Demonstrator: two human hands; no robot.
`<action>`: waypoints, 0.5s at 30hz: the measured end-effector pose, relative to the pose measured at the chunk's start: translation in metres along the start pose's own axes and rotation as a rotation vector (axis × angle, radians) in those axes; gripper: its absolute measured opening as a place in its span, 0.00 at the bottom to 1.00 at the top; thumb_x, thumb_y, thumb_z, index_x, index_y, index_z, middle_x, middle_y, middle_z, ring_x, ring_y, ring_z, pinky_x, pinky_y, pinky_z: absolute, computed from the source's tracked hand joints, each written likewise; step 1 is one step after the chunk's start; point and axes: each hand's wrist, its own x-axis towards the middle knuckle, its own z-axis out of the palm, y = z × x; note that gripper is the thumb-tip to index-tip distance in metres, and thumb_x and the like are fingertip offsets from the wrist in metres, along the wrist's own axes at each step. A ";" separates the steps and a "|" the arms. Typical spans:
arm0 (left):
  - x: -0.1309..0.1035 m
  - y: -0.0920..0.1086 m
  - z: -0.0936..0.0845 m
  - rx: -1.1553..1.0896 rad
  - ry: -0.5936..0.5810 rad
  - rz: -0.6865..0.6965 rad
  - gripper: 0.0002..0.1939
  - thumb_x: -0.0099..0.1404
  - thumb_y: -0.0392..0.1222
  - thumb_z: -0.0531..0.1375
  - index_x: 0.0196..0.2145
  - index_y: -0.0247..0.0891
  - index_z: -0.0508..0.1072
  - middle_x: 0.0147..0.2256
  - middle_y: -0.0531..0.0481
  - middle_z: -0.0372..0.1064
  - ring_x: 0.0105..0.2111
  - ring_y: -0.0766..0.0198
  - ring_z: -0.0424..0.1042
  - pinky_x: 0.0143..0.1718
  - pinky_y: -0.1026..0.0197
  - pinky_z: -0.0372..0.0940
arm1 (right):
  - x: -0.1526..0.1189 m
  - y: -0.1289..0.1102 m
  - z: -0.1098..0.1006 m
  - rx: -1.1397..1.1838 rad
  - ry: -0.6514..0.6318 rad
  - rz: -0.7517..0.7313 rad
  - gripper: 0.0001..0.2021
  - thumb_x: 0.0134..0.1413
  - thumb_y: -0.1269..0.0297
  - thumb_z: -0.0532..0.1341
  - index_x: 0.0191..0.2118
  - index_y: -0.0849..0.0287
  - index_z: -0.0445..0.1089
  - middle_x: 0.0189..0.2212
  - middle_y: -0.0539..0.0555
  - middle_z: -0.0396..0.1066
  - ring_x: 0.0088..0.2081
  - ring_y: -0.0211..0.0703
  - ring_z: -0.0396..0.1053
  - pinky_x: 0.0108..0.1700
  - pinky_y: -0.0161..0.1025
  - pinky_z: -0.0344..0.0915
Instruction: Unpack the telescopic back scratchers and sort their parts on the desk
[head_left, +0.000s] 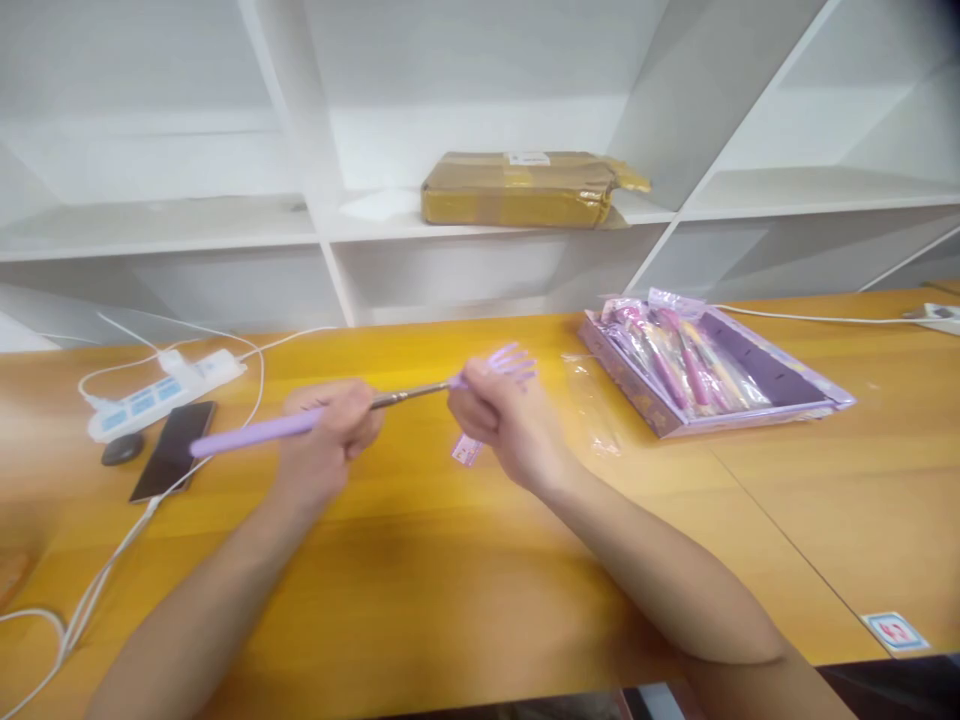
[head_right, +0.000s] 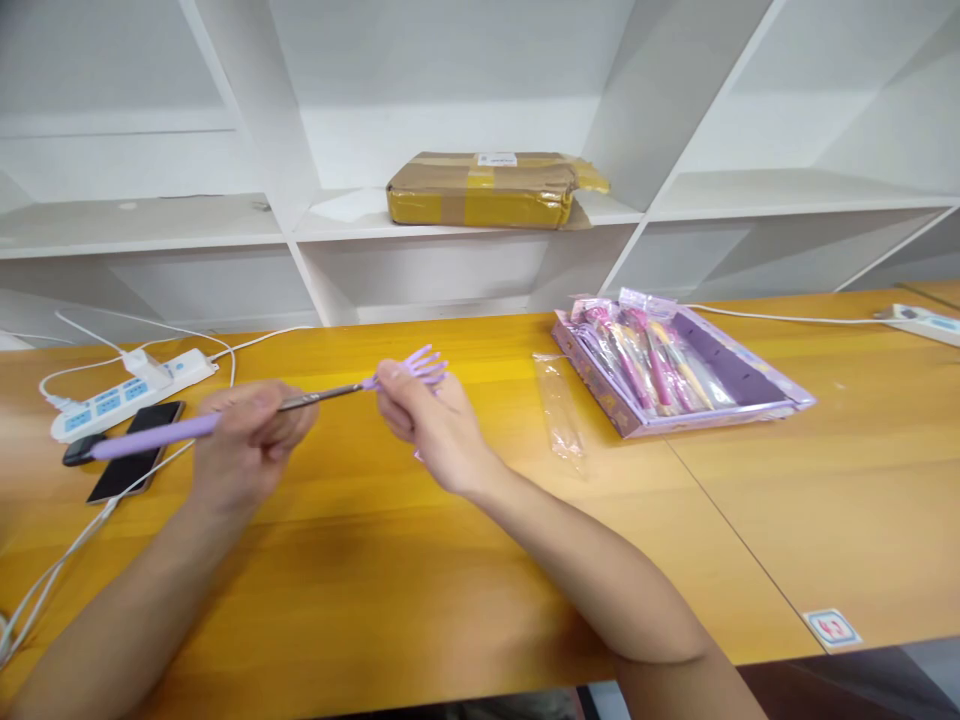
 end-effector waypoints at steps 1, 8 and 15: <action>0.007 0.006 -0.011 -0.031 0.048 0.035 0.33 0.67 0.49 0.66 0.17 0.40 0.47 0.15 0.59 0.39 0.15 0.72 0.43 0.17 0.59 0.41 | 0.005 -0.006 -0.009 0.019 0.053 -0.029 0.31 0.67 0.42 0.64 0.21 0.54 0.50 0.18 0.42 0.43 0.20 0.32 0.39 0.22 0.37 0.37; 0.070 0.029 -0.165 -0.014 0.520 0.309 0.37 0.43 0.43 0.70 0.20 0.39 0.39 0.14 0.61 0.26 0.12 0.78 0.32 0.13 0.58 0.25 | 0.041 -0.054 -0.146 0.025 0.495 -0.312 0.30 0.64 0.57 0.67 0.20 0.52 0.46 0.17 0.41 0.37 0.17 0.29 0.34 0.20 0.41 0.35; 0.072 0.022 -0.156 -0.038 0.412 0.203 0.40 0.51 0.50 0.73 0.24 0.38 0.39 0.16 0.60 0.32 0.14 0.77 0.35 0.16 0.59 0.29 | 0.030 -0.081 -0.165 0.135 0.679 -0.242 0.29 0.71 0.64 0.52 0.15 0.54 0.48 0.12 0.42 0.41 0.15 0.25 0.37 0.24 0.50 0.38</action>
